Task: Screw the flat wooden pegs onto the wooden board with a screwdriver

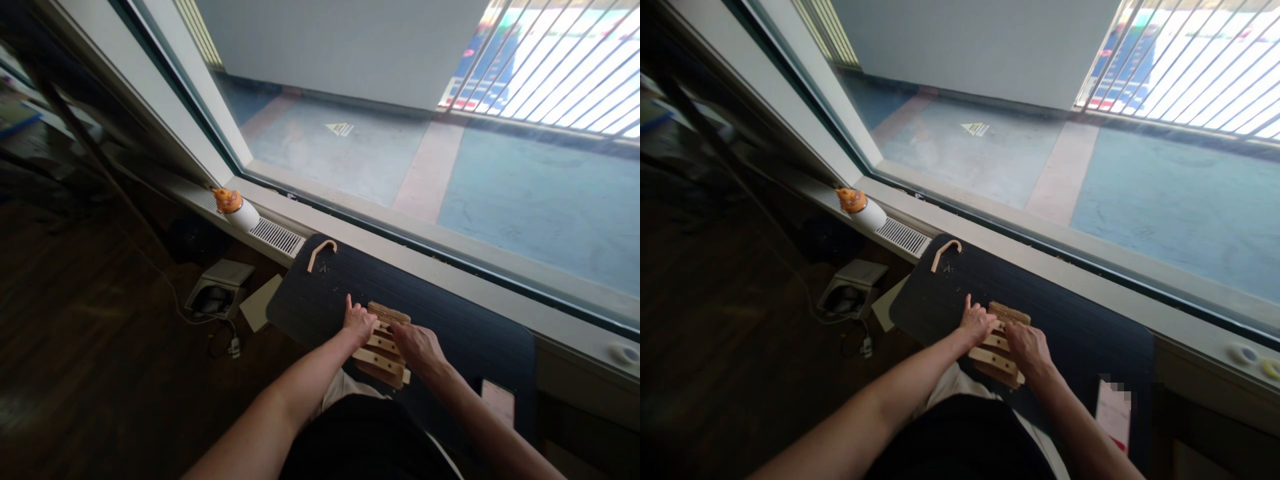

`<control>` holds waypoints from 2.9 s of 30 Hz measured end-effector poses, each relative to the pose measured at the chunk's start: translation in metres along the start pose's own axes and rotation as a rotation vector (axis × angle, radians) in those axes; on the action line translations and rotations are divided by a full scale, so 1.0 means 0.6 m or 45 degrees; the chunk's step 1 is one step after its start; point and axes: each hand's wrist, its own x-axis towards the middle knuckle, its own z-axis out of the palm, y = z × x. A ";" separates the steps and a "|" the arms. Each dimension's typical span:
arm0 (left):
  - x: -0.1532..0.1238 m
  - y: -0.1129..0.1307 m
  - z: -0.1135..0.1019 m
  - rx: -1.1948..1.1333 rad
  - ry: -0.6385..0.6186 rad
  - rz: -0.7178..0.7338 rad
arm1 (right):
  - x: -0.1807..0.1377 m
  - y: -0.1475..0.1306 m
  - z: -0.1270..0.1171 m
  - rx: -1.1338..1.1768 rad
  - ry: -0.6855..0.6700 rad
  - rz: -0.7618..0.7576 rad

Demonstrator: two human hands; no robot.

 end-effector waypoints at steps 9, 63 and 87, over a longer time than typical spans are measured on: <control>-0.002 0.002 -0.008 0.011 -0.026 -0.009 | 0.000 -0.004 0.000 0.006 -0.005 0.076; -0.003 0.004 -0.011 0.023 -0.049 -0.028 | 0.002 -0.003 -0.017 -0.014 -0.015 0.056; -0.005 0.005 -0.013 0.008 -0.032 -0.025 | 0.011 -0.005 -0.002 -0.011 0.030 0.029</control>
